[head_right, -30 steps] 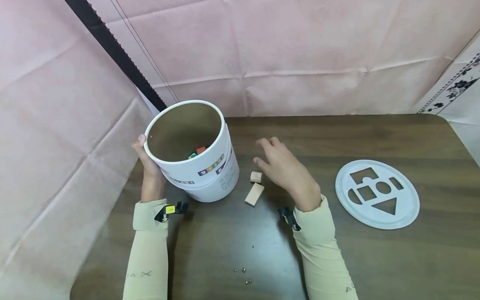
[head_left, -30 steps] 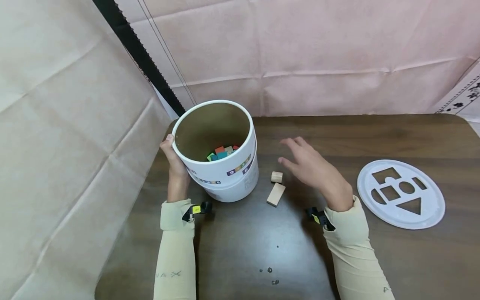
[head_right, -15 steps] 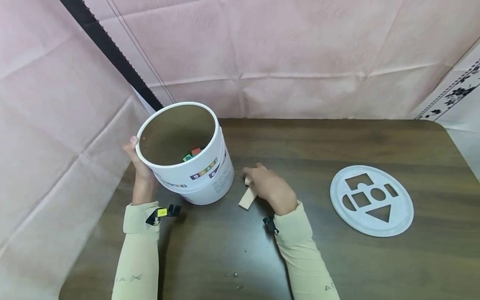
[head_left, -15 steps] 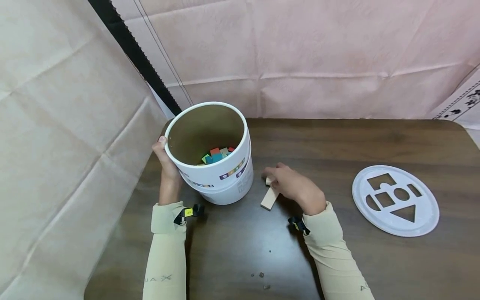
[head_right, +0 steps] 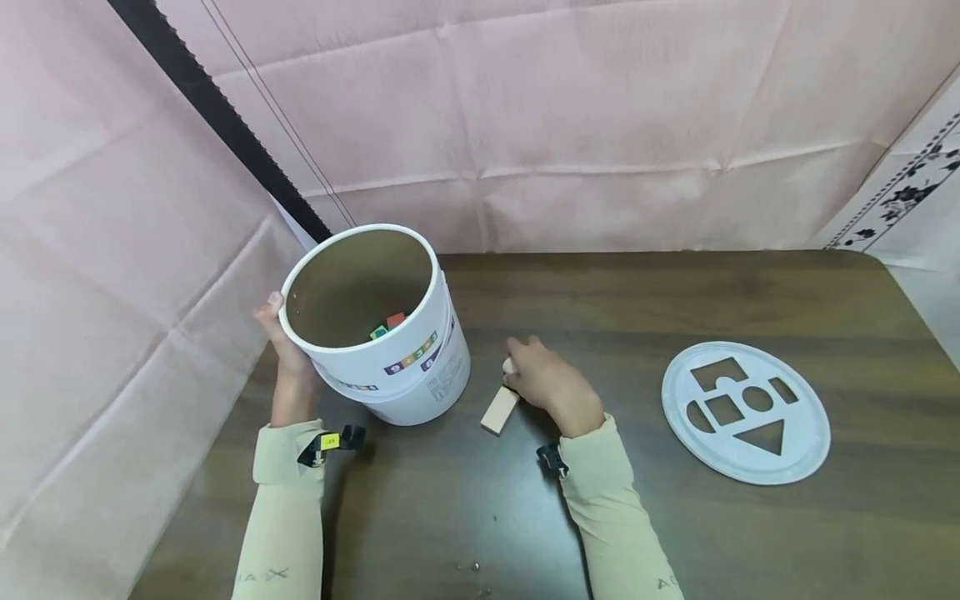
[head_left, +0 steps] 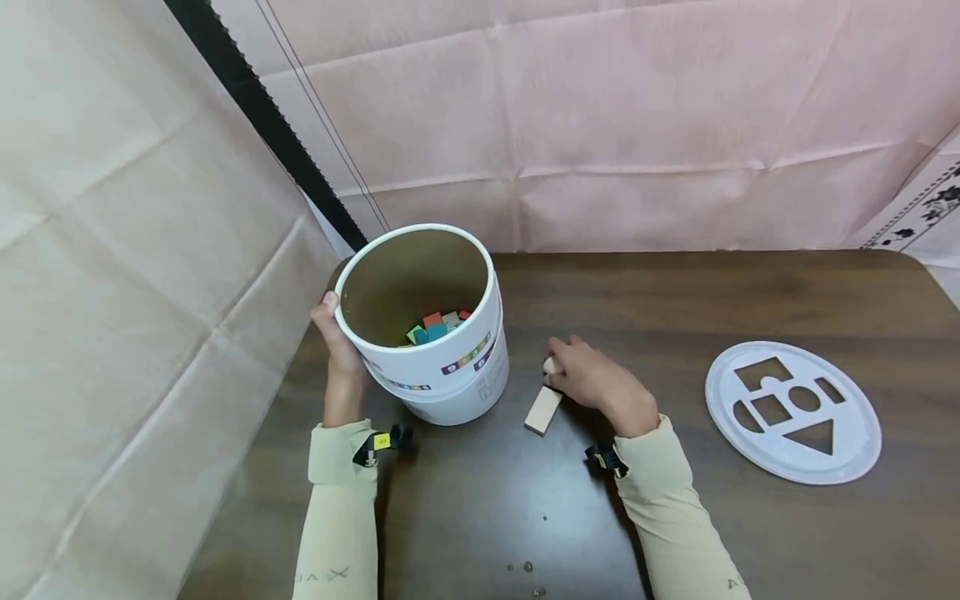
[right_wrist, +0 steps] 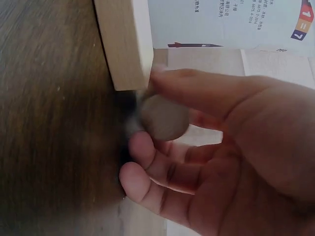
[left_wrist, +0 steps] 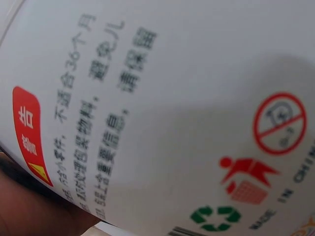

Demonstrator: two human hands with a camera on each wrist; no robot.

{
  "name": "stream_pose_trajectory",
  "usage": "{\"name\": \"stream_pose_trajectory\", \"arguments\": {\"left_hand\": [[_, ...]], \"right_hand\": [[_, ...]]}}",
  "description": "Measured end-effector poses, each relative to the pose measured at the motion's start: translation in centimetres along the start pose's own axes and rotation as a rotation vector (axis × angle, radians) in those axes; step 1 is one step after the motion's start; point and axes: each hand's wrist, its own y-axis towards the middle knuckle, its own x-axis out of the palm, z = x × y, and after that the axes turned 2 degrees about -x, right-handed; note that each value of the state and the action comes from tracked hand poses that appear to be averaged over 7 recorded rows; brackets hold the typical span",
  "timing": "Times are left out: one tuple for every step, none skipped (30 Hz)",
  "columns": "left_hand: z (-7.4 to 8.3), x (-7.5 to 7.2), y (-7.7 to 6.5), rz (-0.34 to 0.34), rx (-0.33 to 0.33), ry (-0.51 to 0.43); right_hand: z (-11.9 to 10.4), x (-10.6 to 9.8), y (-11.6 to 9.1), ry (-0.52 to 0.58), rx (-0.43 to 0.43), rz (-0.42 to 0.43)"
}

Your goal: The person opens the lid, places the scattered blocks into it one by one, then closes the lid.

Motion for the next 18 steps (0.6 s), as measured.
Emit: {"name": "stream_pose_trajectory", "arguments": {"left_hand": [[0.0,-0.1,0.0,-0.003,-0.005,0.012],[0.0,-0.1,0.0,-0.003,-0.009,0.023],[0.0,-0.2,0.0,-0.004,-0.014,0.037],[-0.1,-0.3,-0.1,-0.002,-0.021,0.048],[-0.1,-0.4,-0.2,0.0,-0.029,0.054],[-0.1,-0.5,-0.3,0.003,-0.036,0.066],[-0.1,-0.6,-0.4,0.004,-0.04,0.07],[-0.1,-0.6,-0.4,0.004,-0.042,0.074],[0.0,-0.7,-0.4,0.008,-0.044,0.084],[0.0,-0.7,-0.3,0.014,-0.044,0.087],[0.1,-0.7,-0.3,0.018,-0.043,0.091],[0.1,-0.7,-0.3,0.022,-0.043,0.094],[0.1,-0.6,-0.3,0.027,-0.04,0.086],[0.1,-0.6,-0.3,0.028,-0.04,0.093],[0.1,-0.6,-0.3,0.03,-0.04,0.096],[0.0,-0.5,-0.3,0.033,-0.042,0.097],[0.0,-0.5,-0.3,0.032,-0.048,0.101],[-0.1,-0.5,-0.3,0.032,-0.052,0.107]], "right_hand": [[0.0,0.0,0.1,0.017,-0.013,0.027],[0.0,0.0,0.3,0.031,-0.027,0.064],[-0.1,0.0,0.4,0.051,-0.04,0.111],[-0.2,0.1,0.5,0.077,-0.058,0.164],[-0.3,0.1,0.6,0.106,-0.084,0.229],[-0.6,0.0,0.7,0.138,-0.108,0.294],[-1.0,-0.2,0.8,0.167,-0.135,0.359],[-1.4,-0.4,0.8,0.196,-0.161,0.428],[-2.0,-0.6,0.8,0.231,-0.188,0.492],[-2.7,-0.9,0.7,0.262,-0.225,0.557],[-3.4,-1.2,0.5,0.302,-0.261,0.62],[-4.3,-1.4,0.2,0.346,-0.29,0.676],[-5.5,-1.8,-0.4,0.382,-0.325,0.733],[-6.4,-2.0,-0.7,0.422,-0.365,0.785],[-7.3,-2.2,-1.1,0.458,-0.414,0.832],[-8.2,-2.4,-1.4,0.481,-0.472,0.873],[-9.1,-2.6,-1.7,0.483,-0.522,0.898],[-10.0,-2.9,-1.8,0.454,-0.566,0.91]]}}
